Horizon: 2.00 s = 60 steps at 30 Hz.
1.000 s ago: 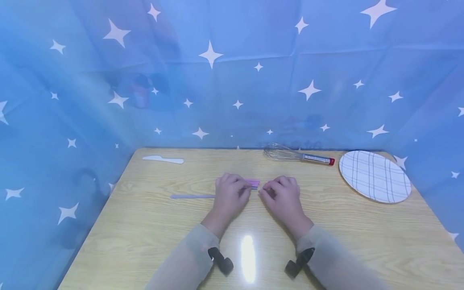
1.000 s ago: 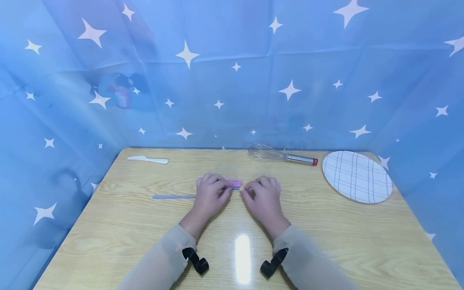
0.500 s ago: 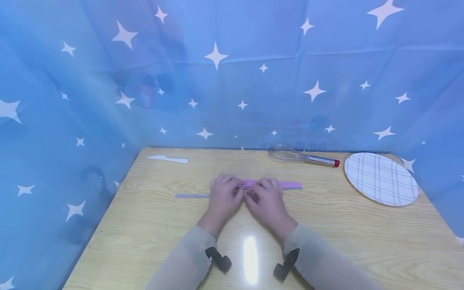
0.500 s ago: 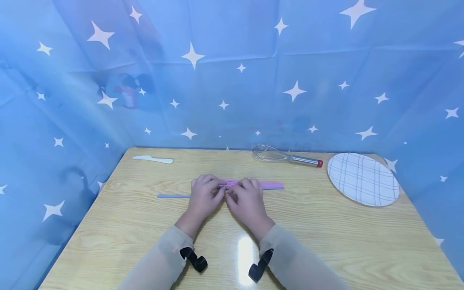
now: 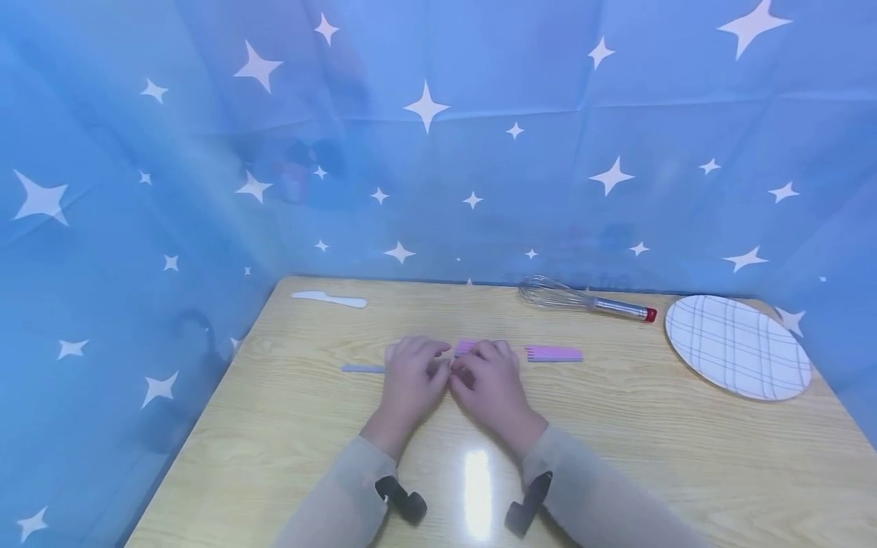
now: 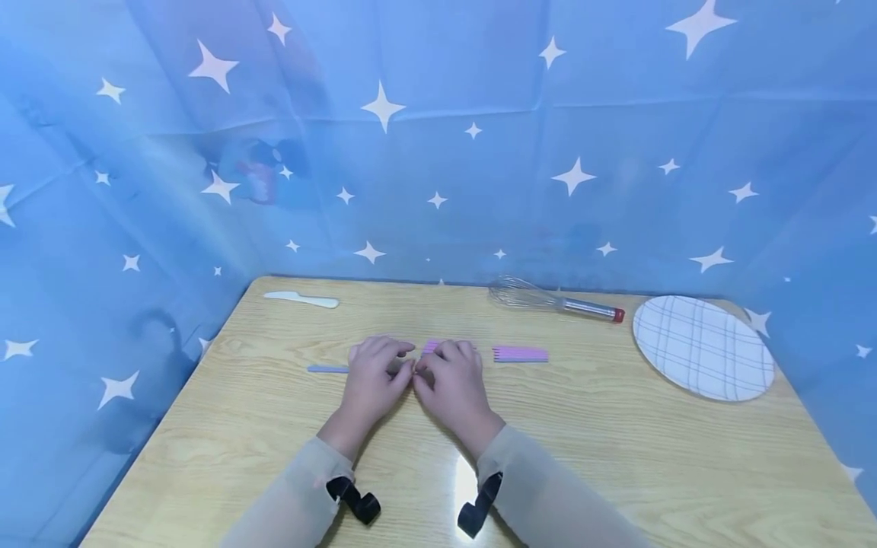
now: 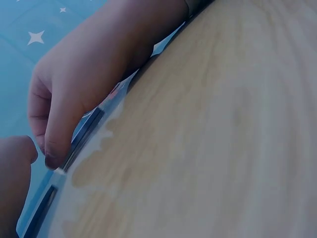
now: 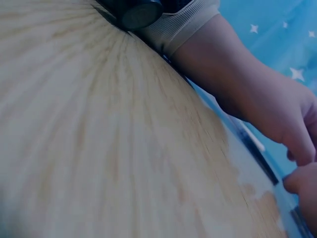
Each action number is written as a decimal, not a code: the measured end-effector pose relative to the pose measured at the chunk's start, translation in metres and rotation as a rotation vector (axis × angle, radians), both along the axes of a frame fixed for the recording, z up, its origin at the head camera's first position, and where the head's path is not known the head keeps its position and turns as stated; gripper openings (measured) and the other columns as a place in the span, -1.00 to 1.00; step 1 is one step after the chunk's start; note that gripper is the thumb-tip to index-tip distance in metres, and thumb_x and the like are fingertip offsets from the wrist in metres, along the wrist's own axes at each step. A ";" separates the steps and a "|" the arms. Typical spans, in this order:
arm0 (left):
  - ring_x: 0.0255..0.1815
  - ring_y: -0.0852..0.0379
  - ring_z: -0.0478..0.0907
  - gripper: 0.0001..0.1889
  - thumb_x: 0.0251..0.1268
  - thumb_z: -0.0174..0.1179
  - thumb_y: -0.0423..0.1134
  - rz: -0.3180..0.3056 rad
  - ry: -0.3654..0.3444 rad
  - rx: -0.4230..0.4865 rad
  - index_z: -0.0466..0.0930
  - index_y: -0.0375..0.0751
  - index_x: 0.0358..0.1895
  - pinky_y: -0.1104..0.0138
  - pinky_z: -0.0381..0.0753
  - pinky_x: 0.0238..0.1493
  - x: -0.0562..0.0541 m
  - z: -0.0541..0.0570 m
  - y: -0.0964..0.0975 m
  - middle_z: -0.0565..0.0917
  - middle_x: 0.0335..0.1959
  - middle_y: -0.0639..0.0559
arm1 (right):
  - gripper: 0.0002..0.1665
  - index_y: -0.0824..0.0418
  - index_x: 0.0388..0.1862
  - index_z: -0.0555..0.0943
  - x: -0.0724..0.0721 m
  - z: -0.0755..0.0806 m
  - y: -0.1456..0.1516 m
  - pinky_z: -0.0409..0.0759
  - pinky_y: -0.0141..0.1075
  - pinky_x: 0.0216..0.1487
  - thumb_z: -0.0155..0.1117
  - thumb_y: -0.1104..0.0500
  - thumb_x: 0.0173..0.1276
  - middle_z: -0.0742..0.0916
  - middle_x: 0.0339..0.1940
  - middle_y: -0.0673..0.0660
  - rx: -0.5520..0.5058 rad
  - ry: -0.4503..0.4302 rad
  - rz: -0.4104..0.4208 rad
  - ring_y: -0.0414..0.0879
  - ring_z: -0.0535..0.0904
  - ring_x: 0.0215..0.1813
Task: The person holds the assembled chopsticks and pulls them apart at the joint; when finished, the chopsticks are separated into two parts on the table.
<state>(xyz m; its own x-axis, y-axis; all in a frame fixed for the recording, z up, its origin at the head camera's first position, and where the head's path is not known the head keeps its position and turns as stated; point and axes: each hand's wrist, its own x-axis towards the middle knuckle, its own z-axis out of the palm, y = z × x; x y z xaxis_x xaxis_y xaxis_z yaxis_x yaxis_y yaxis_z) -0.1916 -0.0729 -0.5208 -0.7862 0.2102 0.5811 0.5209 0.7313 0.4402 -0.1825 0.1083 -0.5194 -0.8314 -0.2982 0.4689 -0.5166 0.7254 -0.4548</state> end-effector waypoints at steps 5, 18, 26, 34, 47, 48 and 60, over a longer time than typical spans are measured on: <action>0.02 0.04 0.65 -0.77 0.30 0.45 -0.27 0.016 0.018 0.025 0.79 -0.09 0.01 0.01 0.39 0.16 0.008 -0.002 -0.023 0.80 -0.10 0.10 | -0.88 -0.03 -0.27 0.79 0.000 -0.002 -0.011 0.31 0.01 0.21 0.59 0.04 0.28 0.66 -0.19 -0.09 -0.020 0.010 0.030 -0.01 0.42 -0.02; 0.03 -0.06 0.64 -0.78 0.23 0.48 -0.29 0.126 -0.015 0.030 0.81 -0.14 -0.05 0.01 0.38 0.06 0.026 -0.004 -0.087 0.80 -0.06 0.02 | -0.93 -0.06 -0.25 0.79 -0.003 -0.007 -0.042 0.35 -0.02 0.27 0.52 0.03 0.32 0.63 -0.21 -0.13 -0.006 0.029 0.074 -0.05 0.43 0.03; 0.18 -0.11 0.49 -0.66 0.27 0.46 -0.20 0.194 -0.181 -0.006 0.77 -0.12 0.11 0.02 0.32 0.11 0.030 -0.009 -0.105 0.69 0.09 -0.04 | -0.81 0.00 -0.10 0.84 -0.006 -0.009 -0.045 0.38 -0.09 0.13 0.51 0.00 0.38 0.61 -0.22 -0.08 0.034 -0.008 0.043 -0.03 0.39 -0.03; 0.12 0.01 0.45 -0.85 0.34 0.49 -0.18 0.169 -0.250 -0.045 0.84 0.04 -0.07 0.07 0.25 0.12 0.030 -0.009 -0.104 0.71 -0.02 0.14 | -0.94 -0.02 -0.21 0.88 -0.004 -0.005 -0.044 0.40 -0.13 0.04 0.56 0.08 0.37 0.64 -0.25 -0.11 0.048 -0.002 0.064 -0.08 0.40 -0.09; 0.04 0.09 0.53 -0.94 0.53 0.35 -0.16 0.124 -0.297 -0.137 0.78 0.04 -0.08 0.07 0.41 0.19 0.028 -0.003 -0.102 0.71 -0.08 0.20 | -0.88 0.01 -0.17 0.79 -0.005 -0.003 -0.045 0.40 -0.25 -0.02 0.38 0.04 0.57 0.58 -0.22 -0.14 0.091 -0.071 0.086 -0.14 0.34 -0.11; 0.03 0.09 0.53 -0.94 0.54 0.34 -0.16 0.122 -0.297 -0.136 0.77 0.03 -0.07 0.07 0.43 0.19 0.028 -0.003 -0.102 0.70 -0.08 0.20 | -0.87 0.01 -0.16 0.78 -0.005 -0.003 -0.045 0.41 -0.24 -0.01 0.35 0.04 0.58 0.58 -0.21 -0.14 0.092 -0.077 0.084 -0.14 0.35 -0.10; -0.06 0.07 0.57 -0.88 0.50 0.37 -0.18 0.137 -0.286 -0.072 0.74 -0.07 -0.03 0.07 0.50 0.13 0.030 -0.005 -0.099 0.73 -0.12 0.14 | -0.88 0.07 -0.15 0.60 -0.005 -0.005 -0.042 0.40 -0.05 0.35 0.14 0.16 0.64 0.62 -0.12 -0.07 -0.037 -0.144 0.036 -0.02 0.46 0.12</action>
<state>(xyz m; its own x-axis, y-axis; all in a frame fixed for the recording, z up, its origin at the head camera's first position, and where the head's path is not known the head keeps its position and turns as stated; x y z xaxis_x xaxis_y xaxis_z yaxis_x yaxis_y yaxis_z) -0.1618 -0.1720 -0.5254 -0.9392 0.1242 0.3200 0.2785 0.8208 0.4988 -0.1874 0.0661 -0.5245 -0.8798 -0.3138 0.3570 -0.4697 0.6892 -0.5517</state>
